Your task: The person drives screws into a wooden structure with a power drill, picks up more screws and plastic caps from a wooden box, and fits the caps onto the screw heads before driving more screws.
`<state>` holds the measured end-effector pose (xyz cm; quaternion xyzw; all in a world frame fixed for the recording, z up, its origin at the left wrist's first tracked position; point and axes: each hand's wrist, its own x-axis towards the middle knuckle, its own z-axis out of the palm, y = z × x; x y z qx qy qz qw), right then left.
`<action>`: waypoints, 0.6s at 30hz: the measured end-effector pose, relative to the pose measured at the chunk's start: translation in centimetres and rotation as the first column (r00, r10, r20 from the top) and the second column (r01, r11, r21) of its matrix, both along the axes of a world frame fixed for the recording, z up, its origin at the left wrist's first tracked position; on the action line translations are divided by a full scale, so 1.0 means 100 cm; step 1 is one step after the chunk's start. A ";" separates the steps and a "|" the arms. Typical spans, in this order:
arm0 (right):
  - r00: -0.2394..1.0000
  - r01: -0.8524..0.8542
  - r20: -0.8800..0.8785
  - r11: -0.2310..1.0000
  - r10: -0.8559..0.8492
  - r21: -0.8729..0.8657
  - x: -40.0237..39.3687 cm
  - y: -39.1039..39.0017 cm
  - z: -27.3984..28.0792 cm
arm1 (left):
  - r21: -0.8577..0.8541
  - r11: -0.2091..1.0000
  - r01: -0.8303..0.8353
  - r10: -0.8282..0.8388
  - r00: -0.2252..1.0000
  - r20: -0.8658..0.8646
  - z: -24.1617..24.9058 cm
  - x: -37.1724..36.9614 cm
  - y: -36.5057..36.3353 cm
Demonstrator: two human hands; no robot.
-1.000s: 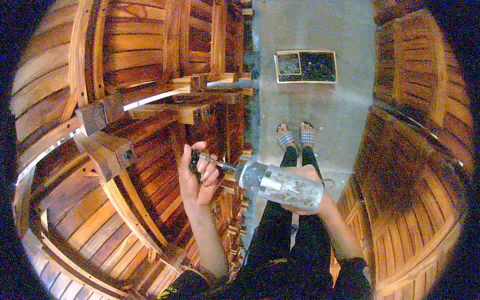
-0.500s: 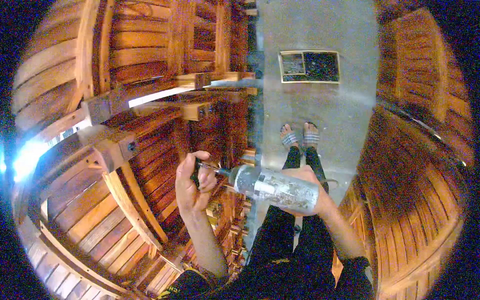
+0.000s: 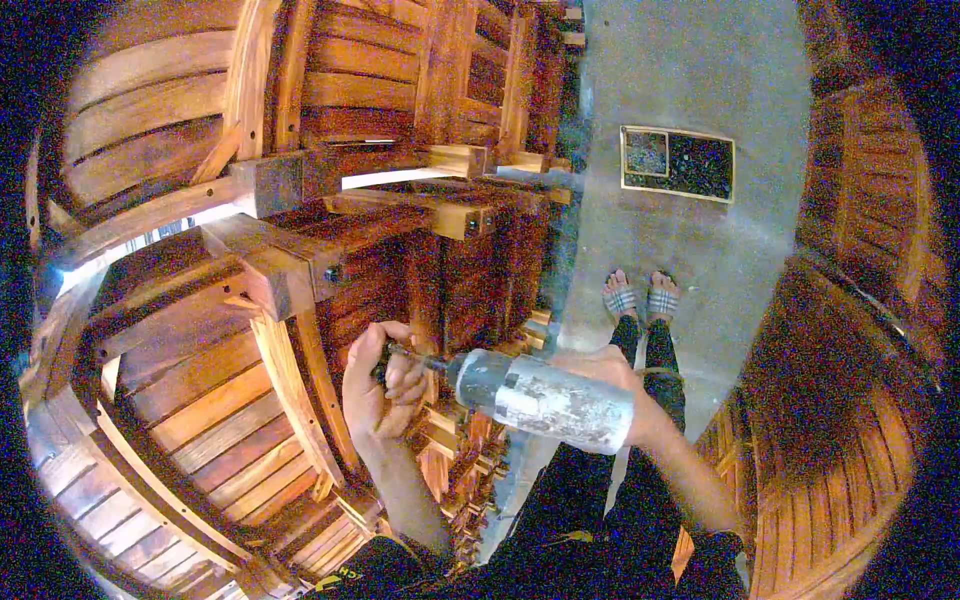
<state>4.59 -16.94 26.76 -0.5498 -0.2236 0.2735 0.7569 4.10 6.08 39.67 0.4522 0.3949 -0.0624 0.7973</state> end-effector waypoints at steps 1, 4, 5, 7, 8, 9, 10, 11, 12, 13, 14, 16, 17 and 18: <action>0.994 0.012 0.113 0.999 -0.007 -0.050 0.005 0.003 0.003 | 0.001 1.000 -0.002 0.002 1.000 0.002 0.002 0.002 0.001; 0.996 -0.058 0.071 0.998 0.057 0.012 0.019 0.012 0.009 | 0.056 0.998 -0.008 0.009 1.000 -0.011 0.004 0.008 0.003; 0.996 -0.058 0.072 0.998 0.057 0.014 0.021 0.015 0.010 | 0.029 0.998 -0.046 0.046 0.999 0.003 0.003 0.008 0.005; 0.993 -0.034 0.111 0.999 0.033 0.006 0.023 0.024 0.013 | 0.006 0.997 -0.082 0.082 0.997 0.015 0.003 0.011 0.008; 0.993 -0.032 0.110 0.999 0.031 0.009 0.023 0.030 0.013 | -0.050 0.987 -0.150 0.153 0.987 0.045 0.002 0.013 0.009; 0.993 0.029 0.112 0.999 -0.034 0.045 0.023 0.037 0.014 | -0.107 0.971 -0.215 0.224 0.972 0.071 0.003 0.014 0.010; 0.989 0.091 0.112 0.993 -0.099 0.081 0.023 0.043 0.015 | -0.155 0.972 -0.177 0.198 0.971 0.132 0.002 0.014 0.013; 0.988 0.094 0.112 0.992 -0.103 0.084 0.025 0.048 0.017 | -0.151 0.973 -0.174 0.194 0.972 0.132 0.001 0.015 0.014; 0.988 0.092 0.115 0.991 -0.102 0.093 0.029 0.052 0.018 | -0.226 0.955 -0.195 0.239 0.953 0.188 -0.001 0.017 0.015; 0.988 0.090 0.118 0.991 -0.102 0.102 0.031 0.056 0.020 | -0.301 0.930 -0.209 0.286 0.928 0.239 -0.002 0.018 0.016; 0.987 0.093 0.118 0.990 -0.105 0.104 0.033 0.061 0.021 | -0.316 0.929 -0.192 0.285 0.915 0.284 -0.005 0.019 0.020; 0.987 0.120 0.086 0.980 -0.135 0.157 0.035 0.069 0.025 | -0.341 0.917 -0.208 0.319 0.894 0.315 -0.005 0.020 0.021; 0.987 0.119 0.086 0.980 -0.134 0.158 0.036 0.071 0.026 | -0.368 0.902 -0.225 0.357 0.869 0.344 -0.006 0.021 0.020; 0.987 0.127 0.079 0.977 -0.142 0.171 0.036 0.074 0.028 | -0.326 0.904 -0.275 0.385 0.856 0.345 -0.004 0.022 0.018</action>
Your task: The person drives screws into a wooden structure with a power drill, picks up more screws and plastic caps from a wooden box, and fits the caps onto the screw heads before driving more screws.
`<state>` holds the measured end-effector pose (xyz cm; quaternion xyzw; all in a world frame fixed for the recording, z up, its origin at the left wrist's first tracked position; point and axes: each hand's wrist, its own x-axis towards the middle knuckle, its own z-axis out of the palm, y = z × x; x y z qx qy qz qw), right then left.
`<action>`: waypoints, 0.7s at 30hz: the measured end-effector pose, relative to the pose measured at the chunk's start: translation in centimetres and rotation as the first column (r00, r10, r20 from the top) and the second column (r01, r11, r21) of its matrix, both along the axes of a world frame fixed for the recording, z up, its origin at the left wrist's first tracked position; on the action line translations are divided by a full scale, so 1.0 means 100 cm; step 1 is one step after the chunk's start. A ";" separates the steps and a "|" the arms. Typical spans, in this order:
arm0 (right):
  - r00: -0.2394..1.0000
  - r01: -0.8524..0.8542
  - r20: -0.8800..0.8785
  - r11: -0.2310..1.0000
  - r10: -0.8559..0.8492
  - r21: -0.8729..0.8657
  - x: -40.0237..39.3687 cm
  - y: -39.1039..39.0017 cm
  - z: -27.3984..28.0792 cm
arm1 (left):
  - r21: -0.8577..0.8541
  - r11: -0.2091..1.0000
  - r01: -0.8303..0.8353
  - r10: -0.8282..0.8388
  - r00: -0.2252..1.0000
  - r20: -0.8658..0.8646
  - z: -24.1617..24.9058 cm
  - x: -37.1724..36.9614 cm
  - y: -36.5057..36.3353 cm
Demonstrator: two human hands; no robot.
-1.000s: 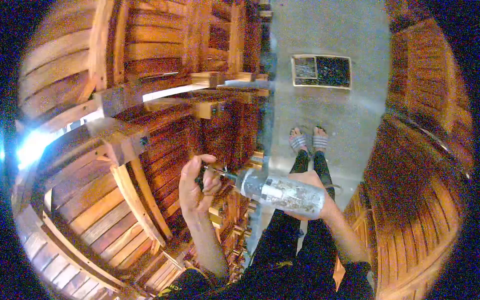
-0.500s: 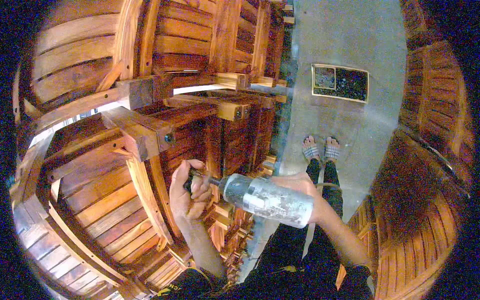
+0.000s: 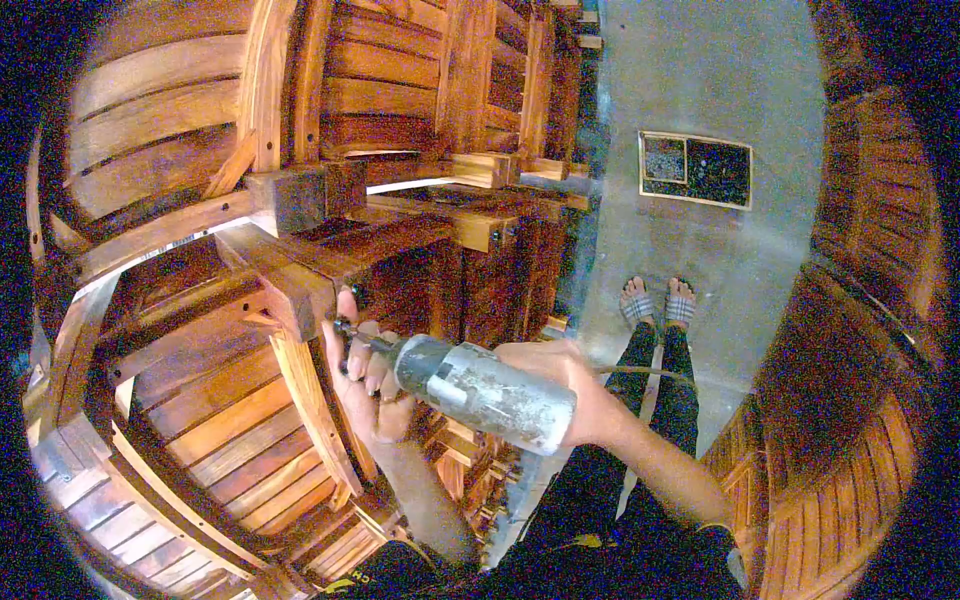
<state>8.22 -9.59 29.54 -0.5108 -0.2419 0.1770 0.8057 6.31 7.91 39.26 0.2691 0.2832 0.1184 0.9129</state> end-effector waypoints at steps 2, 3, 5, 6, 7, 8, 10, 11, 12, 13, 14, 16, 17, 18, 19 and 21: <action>1.000 0.008 -0.007 1.000 -0.008 0.013 0.002 0.004 0.003 | -0.033 0.999 -0.010 0.012 0.998 0.055 0.000 0.003 -0.002; 1.000 0.018 0.001 1.000 -0.018 0.020 0.003 0.007 0.004 | -0.066 0.998 -0.019 0.026 0.994 0.109 -0.001 0.004 -0.001; 1.000 0.028 0.009 0.999 -0.028 0.026 0.005 0.009 0.005 | -0.075 0.997 -0.010 0.021 0.989 0.149 -0.002 0.007 0.001; 1.000 0.018 -0.011 0.999 -0.018 0.046 0.005 0.010 0.005 | -0.083 0.997 0.000 0.016 0.982 0.189 -0.003 0.008 0.002; 0.999 0.008 -0.032 0.998 -0.006 0.067 0.006 0.010 0.005 | -0.082 0.997 0.000 0.016 0.982 0.188 -0.003 0.009 0.001; 0.999 0.008 -0.034 0.998 -0.006 0.069 0.006 0.010 0.005 | -0.051 0.999 -0.012 0.021 0.981 0.191 -0.003 0.009 0.000; 1.000 -0.004 -0.008 0.999 0.004 0.054 0.007 0.010 0.005 | -0.019 1.000 -0.021 0.024 0.982 0.189 -0.004 0.009 0.000; 1.000 -0.002 -0.010 0.999 0.003 0.055 0.009 0.009 0.006 | -0.022 0.999 -0.025 0.029 0.980 0.195 -0.004 0.009 0.000; 0.999 -0.035 -0.024 0.998 0.037 0.054 0.011 0.008 0.009 | -0.026 0.999 -0.030 0.034 0.979 0.201 -0.004 0.008 0.001; 0.997 -0.068 -0.038 0.996 0.070 0.054 0.013 0.007 0.010 | -0.026 0.999 -0.028 0.033 0.980 0.199 -0.005 0.008 0.000; 0.997 -0.066 -0.041 0.996 0.068 0.054 0.013 0.007 0.010 | -0.042 0.999 -0.032 0.041 0.976 0.212 -0.005 0.008 0.000; 0.997 -0.067 -0.030 0.996 0.069 0.051 0.014 0.007 0.009 | -0.057 0.998 -0.037 0.049 0.973 0.225 -0.006 0.008 -0.001; 0.997 -0.067 -0.026 0.997 0.068 0.050 0.014 0.007 0.009 | -0.048 0.998 -0.043 0.053 0.971 0.233 -0.006 0.008 -0.002; 0.998 -0.057 -0.010 0.998 0.058 0.035 0.016 0.006 0.010 | -0.040 0.998 -0.049 0.057 0.969 0.242 -0.007 0.008 -0.002; 0.999 -0.052 -0.002 0.998 0.052 0.026 0.016 0.005 0.011 | -0.041 0.998 -0.048 0.057 0.969 0.241 -0.007 0.009 -0.002; 0.999 -0.041 -0.009 0.999 0.041 0.019 0.017 0.004 0.014 | -0.058 0.996 -0.073 0.084 0.973 0.214 -0.006 0.010 -0.003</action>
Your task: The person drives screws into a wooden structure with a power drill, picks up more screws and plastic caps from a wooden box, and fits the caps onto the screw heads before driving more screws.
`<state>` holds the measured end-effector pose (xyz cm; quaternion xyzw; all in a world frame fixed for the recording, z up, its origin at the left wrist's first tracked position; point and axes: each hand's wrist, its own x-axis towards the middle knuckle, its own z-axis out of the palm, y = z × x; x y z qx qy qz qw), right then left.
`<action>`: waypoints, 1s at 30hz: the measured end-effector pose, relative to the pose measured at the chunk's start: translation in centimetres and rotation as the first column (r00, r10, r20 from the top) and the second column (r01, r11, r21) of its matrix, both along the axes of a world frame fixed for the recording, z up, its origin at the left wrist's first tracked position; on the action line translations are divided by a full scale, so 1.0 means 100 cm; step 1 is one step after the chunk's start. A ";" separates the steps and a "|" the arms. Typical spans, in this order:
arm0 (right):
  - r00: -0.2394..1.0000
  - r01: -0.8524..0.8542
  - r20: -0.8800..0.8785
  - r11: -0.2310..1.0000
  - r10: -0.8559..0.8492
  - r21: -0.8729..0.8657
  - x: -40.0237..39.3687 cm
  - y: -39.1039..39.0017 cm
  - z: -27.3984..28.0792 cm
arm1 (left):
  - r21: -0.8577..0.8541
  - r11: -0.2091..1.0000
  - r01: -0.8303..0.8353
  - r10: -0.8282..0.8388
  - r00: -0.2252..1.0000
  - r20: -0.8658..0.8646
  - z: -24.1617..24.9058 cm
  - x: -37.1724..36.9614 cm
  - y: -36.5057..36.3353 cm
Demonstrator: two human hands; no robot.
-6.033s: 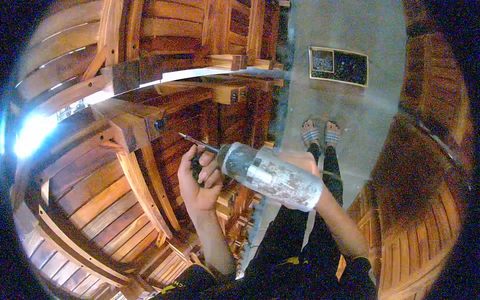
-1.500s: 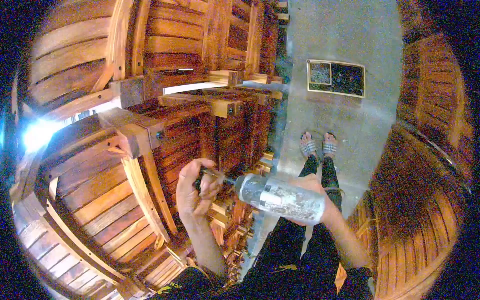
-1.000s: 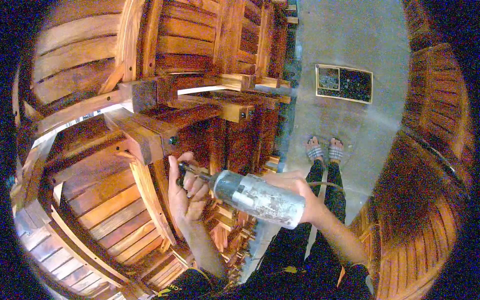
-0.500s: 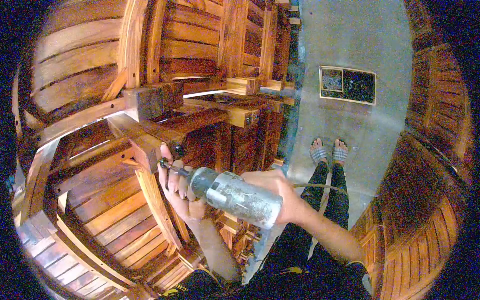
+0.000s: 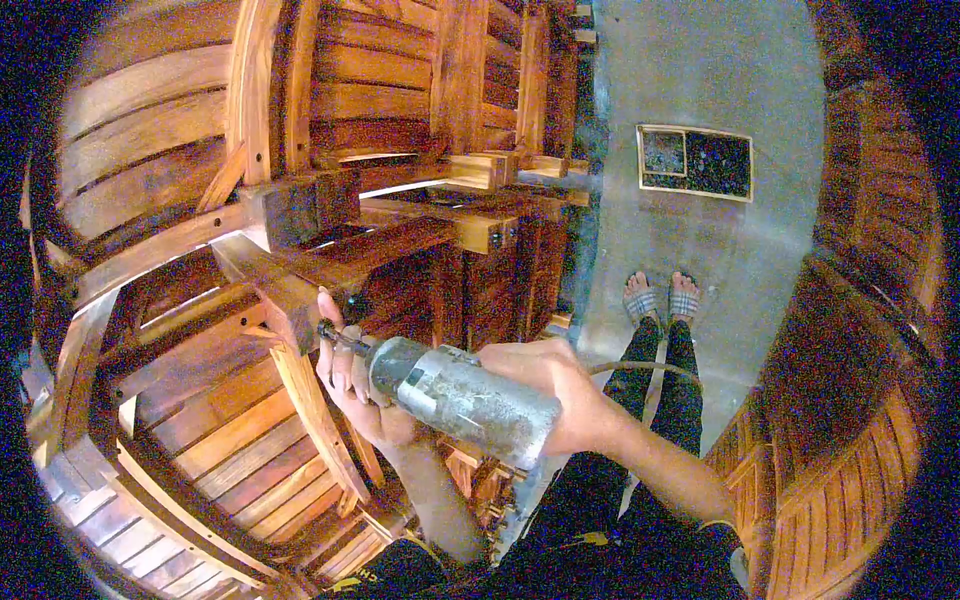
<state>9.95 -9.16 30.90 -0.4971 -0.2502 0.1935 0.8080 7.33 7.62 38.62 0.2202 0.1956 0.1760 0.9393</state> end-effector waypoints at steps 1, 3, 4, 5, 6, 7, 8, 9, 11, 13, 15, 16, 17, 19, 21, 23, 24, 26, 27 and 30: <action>1.000 0.005 -0.015 1.000 -0.005 0.000 0.000 0.000 0.001 | -0.002 1.000 0.000 0.000 1.000 -0.003 0.000 0.000 -0.001; 1.000 -0.021 -0.020 1.000 0.020 -0.010 0.002 -0.002 0.003 | -0.014 0.999 -0.050 0.050 0.999 0.001 0.001 0.000 -0.004; 0.999 -0.048 -0.022 0.999 0.047 -0.017 0.002 -0.003 0.003 | -0.015 0.999 -0.048 0.048 0.999 -0.001 0.002 0.001 -0.006; 0.999 -0.044 -0.024 0.999 0.044 -0.019 0.001 -0.002 0.001 | 0.016 0.999 -0.051 0.051 0.999 -0.007 0.003 0.002 -0.007; 0.999 -0.033 -0.018 0.999 0.033 -0.018 0.000 -0.001 -0.001 | 0.049 0.997 -0.054 0.055 0.998 -0.013 0.003 0.002 -0.008; 1.000 -0.023 -0.012 1.000 0.023 -0.016 -0.001 -0.001 -0.002 | 0.049 0.997 -0.053 0.053 0.998 -0.015 0.002 0.001 -0.006; 1.000 -0.023 -0.015 1.000 0.023 -0.014 -0.001 0.000 -0.003 | 0.001 1.000 -0.026 0.026 0.999 0.022 0.000 -0.001 -0.003; 1.000 -0.019 -0.021 1.000 0.019 0.005 0.000 0.001 -0.003 | -0.046 0.999 0.002 0.001 0.998 0.060 -0.001 -0.002 0.000; 1.000 -0.015 -0.027 1.000 0.016 0.024 0.000 0.000 -0.004 | -0.051 0.999 0.013 -0.010 0.998 0.061 -0.001 -0.003 0.001; 1.000 -0.029 -0.003 1.000 0.029 0.002 0.001 -0.001 -0.004 | -0.060 0.998 0.027 -0.023 0.998 0.066 -0.001 -0.003 0.001; 0.999 -0.046 0.003 0.999 0.046 -0.015 0.001 -0.001 -0.004 | -0.079 0.997 0.013 -0.008 0.998 0.064 -0.001 -0.002 0.000; 0.999 -0.052 0.002 0.998 0.052 -0.020 0.001 0.000 -0.004 | -0.080 0.997 0.012 -0.007 0.998 0.065 -0.001 -0.002 0.000; 0.998 -0.059 0.000 0.998 0.059 -0.024 0.001 0.000 -0.004 | -0.069 0.998 0.009 -0.005 0.998 0.058 0.000 -0.002 0.000; 1.000 -0.021 -0.008 1.000 0.021 0.001 -0.001 0.001 -0.004 | -0.057 0.998 0.005 -0.002 0.999 0.050 0.001 -0.003 -0.001; 1.000 -0.024 -0.011 1.000 0.024 0.005 0.001 -0.001 -0.002 | -0.042 0.999 -0.031 0.031 1.000 -0.003 0.003 -0.003 -0.002; 0.999 -0.038 -0.012 0.999 0.038 0.000 0.001 -0.002 0.002 | -0.018 1.000 -0.016 0.016 0.999 -0.043 0.001 -0.011 0.002; 0.999 -0.029 -0.042 1.000 0.029 0.011 0.001 -0.002 0.004 | 0.003 1.000 -0.001 0.002 0.997 -0.080 -0.001 -0.016 0.003; 0.997 -0.019 -0.069 1.000 0.020 0.016 0.000 -0.002 0.007 | 0.070 0.998 -0.002 0.019 0.971 -0.237 -0.003 -0.028 0.006; 0.999 -0.017 -0.052 1.000 0.017 -0.002 0.000 -0.002 0.007 | 0.138 0.990 0.005 0.049 0.922 -0.385 -0.003 -0.033 0.006; 1.000 0.000 0.011 0.998 0.001 -0.067 0.000 -0.002 0.008 | -0.047 0.994 -0.102 0.064 0.862 -0.503 -0.002 -0.046 0.003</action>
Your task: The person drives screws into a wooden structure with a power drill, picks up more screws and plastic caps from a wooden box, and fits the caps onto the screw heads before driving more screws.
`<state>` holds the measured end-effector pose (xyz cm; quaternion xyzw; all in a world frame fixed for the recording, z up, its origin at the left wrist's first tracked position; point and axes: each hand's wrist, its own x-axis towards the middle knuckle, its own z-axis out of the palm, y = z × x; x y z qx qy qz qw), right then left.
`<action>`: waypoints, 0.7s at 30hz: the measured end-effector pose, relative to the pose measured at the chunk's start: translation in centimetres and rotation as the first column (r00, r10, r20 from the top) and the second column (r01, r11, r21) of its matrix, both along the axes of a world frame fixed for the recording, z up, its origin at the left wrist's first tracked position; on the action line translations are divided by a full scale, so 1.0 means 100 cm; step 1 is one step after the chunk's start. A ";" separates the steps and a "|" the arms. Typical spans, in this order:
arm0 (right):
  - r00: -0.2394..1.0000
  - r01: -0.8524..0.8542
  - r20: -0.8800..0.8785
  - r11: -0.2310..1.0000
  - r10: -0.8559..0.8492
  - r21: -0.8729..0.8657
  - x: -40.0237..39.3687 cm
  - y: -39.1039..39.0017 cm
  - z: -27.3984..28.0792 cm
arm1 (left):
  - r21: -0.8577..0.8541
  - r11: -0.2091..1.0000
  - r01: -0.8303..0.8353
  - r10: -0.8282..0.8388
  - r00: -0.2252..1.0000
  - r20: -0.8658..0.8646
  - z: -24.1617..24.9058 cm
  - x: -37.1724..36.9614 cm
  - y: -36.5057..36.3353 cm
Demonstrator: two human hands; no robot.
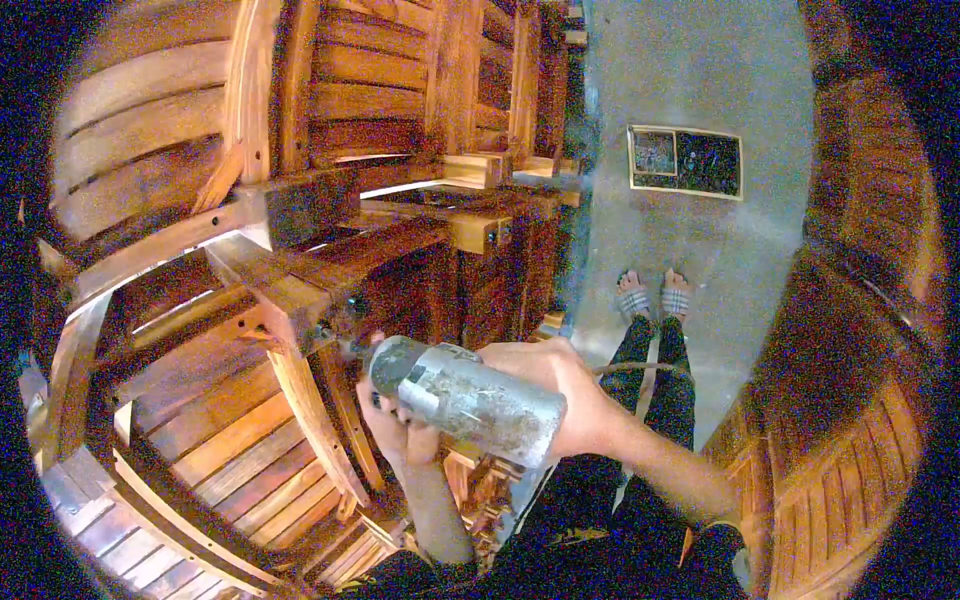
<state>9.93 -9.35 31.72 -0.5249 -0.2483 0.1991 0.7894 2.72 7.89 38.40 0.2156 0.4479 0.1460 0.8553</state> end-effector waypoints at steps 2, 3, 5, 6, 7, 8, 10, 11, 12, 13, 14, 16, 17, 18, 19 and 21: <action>0.999 0.017 0.041 0.999 -0.015 -0.035 -0.002 0.000 0.003 | -0.108 0.993 0.037 -0.037 0.999 0.008 -0.001 -0.017 0.004; 0.999 -0.012 0.036 0.995 0.015 -0.095 -0.003 -0.001 0.004 | -0.102 0.988 0.118 -0.114 0.993 0.038 -0.002 -0.025 0.004; 0.997 0.002 -0.071 0.997 -0.008 -0.082 -0.008 0.002 0.007 | -0.108 0.941 0.321 -0.304 0.941 0.146 0.002 -0.032 0.005; 0.998 0.005 -0.063 0.996 -0.011 -0.085 -0.007 0.002 0.008 | -0.109 0.940 0.325 -0.306 0.939 0.155 0.005 -0.033 0.004; 0.998 -0.025 -0.067 0.997 0.021 -0.066 -0.004 0.002 0.010 | -0.124 0.923 0.365 -0.341 0.923 0.179 0.006 -0.035 0.002; 0.996 -0.056 -0.073 0.997 0.053 -0.047 -0.002 0.003 0.011 | -0.137 0.904 0.405 -0.376 0.905 0.201 0.007 -0.036 0.001; 0.998 -0.032 -0.064 0.999 0.030 -0.036 -0.001 0.005 0.013 | -0.125 0.860 0.495 -0.453 0.853 0.260 0.011 -0.033 0.002; 0.998 -0.012 -0.060 1.000 0.011 -0.025 0.000 0.007 0.014 | -0.121 0.856 0.503 -0.469 0.853 0.229 0.012 -0.035 0.001; 0.998 -0.011 -0.056 1.000 0.009 -0.026 0.001 0.008 0.013 | -0.118 0.852 0.510 -0.483 0.853 0.198 0.013 -0.036 0.000; 0.999 0.015 -0.028 1.000 -0.015 -0.011 0.001 0.007 0.012 | -0.092 0.839 0.536 -0.513 0.836 0.193 0.014 -0.038 0.000; 0.999 0.039 0.000 0.999 -0.039 0.004 0.000 0.007 0.011 | -0.091 0.840 0.535 -0.512 0.837 0.194 0.015 -0.040 -0.001; 0.998 0.042 0.044 0.998 -0.040 -0.051 -0.001 0.007 0.014 | -0.042 0.827 0.561 -0.551 0.822 0.142 0.018 -0.043 -0.002; 0.996 0.047 0.085 0.993 -0.037 -0.108 -0.001 0.007 0.015 | -0.034 0.826 0.563 -0.556 0.823 0.118 0.022 -0.044 -0.003; 0.995 0.042 0.099 0.993 -0.031 -0.112 -0.002 0.006 0.016 | -0.031 0.829 0.558 -0.550 0.825 0.132 0.025 -0.047 -0.004; 0.996 0.042 0.078 0.994 -0.035 -0.098 -0.003 0.007 0.016 | -0.052 0.817 0.574 -0.565 0.816 0.124 0.027 -0.050 -0.005; 0.996 0.038 0.080 0.995 -0.031 -0.090 -0.003 0.007 0.016 | -0.082 0.790 0.608 -0.595 0.792 0.138 0.028 -0.059 -0.005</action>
